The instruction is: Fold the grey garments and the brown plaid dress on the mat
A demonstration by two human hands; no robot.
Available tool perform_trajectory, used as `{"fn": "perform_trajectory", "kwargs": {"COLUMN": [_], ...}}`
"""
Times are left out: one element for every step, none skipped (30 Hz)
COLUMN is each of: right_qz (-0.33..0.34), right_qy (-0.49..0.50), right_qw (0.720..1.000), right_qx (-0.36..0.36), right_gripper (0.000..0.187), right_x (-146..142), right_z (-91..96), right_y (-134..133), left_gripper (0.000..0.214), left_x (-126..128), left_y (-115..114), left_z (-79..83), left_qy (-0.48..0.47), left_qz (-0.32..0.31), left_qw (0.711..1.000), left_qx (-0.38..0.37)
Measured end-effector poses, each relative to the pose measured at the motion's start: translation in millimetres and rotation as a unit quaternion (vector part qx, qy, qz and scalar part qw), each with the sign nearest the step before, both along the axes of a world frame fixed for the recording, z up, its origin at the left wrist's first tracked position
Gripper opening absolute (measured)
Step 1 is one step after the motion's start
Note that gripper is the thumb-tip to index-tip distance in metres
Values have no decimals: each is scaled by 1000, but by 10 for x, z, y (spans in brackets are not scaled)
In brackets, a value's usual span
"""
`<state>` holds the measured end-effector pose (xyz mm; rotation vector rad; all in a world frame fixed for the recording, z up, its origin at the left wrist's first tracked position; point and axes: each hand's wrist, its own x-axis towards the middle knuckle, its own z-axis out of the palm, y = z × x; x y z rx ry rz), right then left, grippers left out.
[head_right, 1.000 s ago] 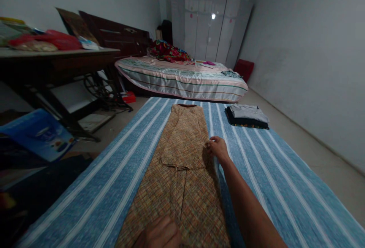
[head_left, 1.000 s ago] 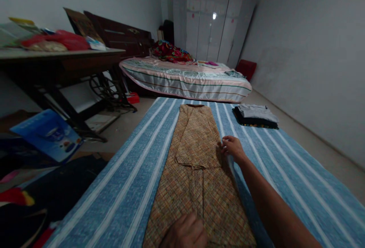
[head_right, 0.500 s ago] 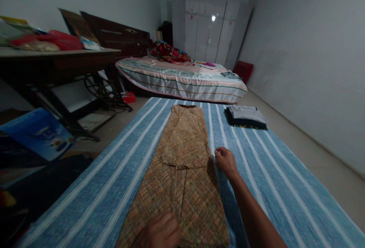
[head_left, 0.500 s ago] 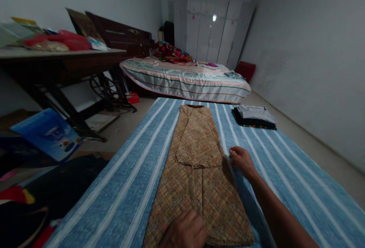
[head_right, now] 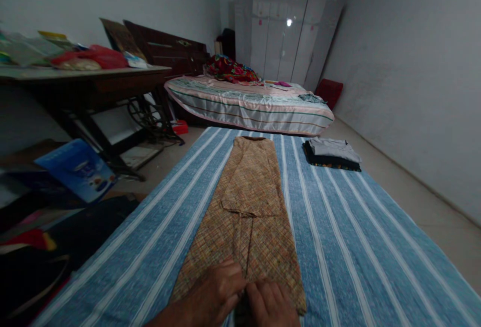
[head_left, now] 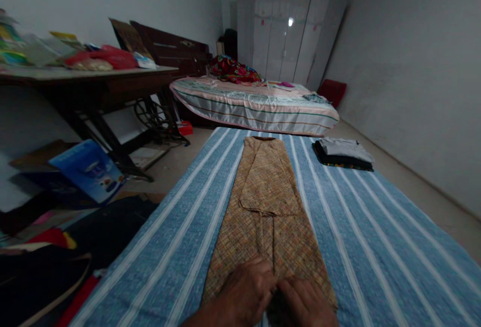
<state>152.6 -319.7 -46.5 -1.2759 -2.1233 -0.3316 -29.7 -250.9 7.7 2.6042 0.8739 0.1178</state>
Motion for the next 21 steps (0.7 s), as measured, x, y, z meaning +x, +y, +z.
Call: {"fn": "perform_trajectory", "kwargs": {"right_qz": [-8, -12, -14, -17, -20, -24, -27, -29, -28, -26, -23, -19, -14, -7, -1, 4, 8, 10, 11, 12, 15], "right_qy": [4, 9, 15, 20, 24, 29, 36, 44, 53, 64, 75, 86, 93, 98, 99, 96, 92, 88, 85, 82, 75], "right_qw": [1000, 1000, 999, 999, 998, 998, 998, 997, 997, 997, 996, 995, 994, 994, 994, 995, 995, 995, 995, 995, 995], "right_qx": [13, 24, 34, 44, 51, 54, 53, 49, 46, 46, 48, 49, 49, 47, 43, 38, 35, 39, 46, 54, 58], "right_gripper": [29, 30, 30, 29, 29, 28, 28, 28, 27, 27, 27, 27, 27, 27, 26, 25, 25, 24, 24, 24, 24], "right_x": [-28, -51, -70, -84, -96, -107, -116, -125, -133, -141, -148, -153, -156, -157, -155, -152, -147, -140, -130, -118, -103], "right_z": [-31, -50, -61, -68, -73, -77, -81, -85, -88, -89, -87, -84, -78, -71, -62, -52, -42, -30, -18, -5, 8], "right_y": [11, 24, 35, 43, 49, 53, 55, 57, 60, 64, 69, 75, 81, 88, 97, 106, 118, 131, 145, 159, 172], "left_gripper": [10, 10, 10, 9, 9, 8, 8, 8, 8, 9, 9, 8, 8, 8, 9, 9, 10, 10, 10, 11, 12], "left_x": [5, 8, 9, 9, 7, 5, 4, 2, 1, 1, 1, 2, 4, 7, 12, 17, 22, 28, 33, 38, 43], "left_y": [10, 17, 22, 25, 28, 32, 36, 41, 46, 51, 55, 58, 61, 62, 63, 64, 65, 66, 68, 72, 76], "left_z": [18, 31, 40, 45, 46, 47, 46, 47, 48, 52, 57, 64, 72, 81, 89, 96, 102, 106, 107, 108, 107], "left_qy": [5, 7, 8, 8, 8, 6, 4, 0, -5, -10, -14, -17, -17, -14, -11, -7, -5, -5, -4, -2, 1], "left_qz": [5, 9, 12, 14, 15, 15, 14, 13, 13, 14, 14, 14, 14, 14, 15, 18, 20, 23, 26, 29, 33], "left_qw": [1000, 1000, 999, 999, 999, 999, 999, 999, 999, 999, 999, 999, 999, 999, 999, 998, 998, 998, 998, 997, 997], "left_qx": [-14, -24, -29, -31, -32, -35, -38, -42, -44, -44, -45, -45, -45, -47, -50, -53, -56, -59, -62, -65, -67]}}
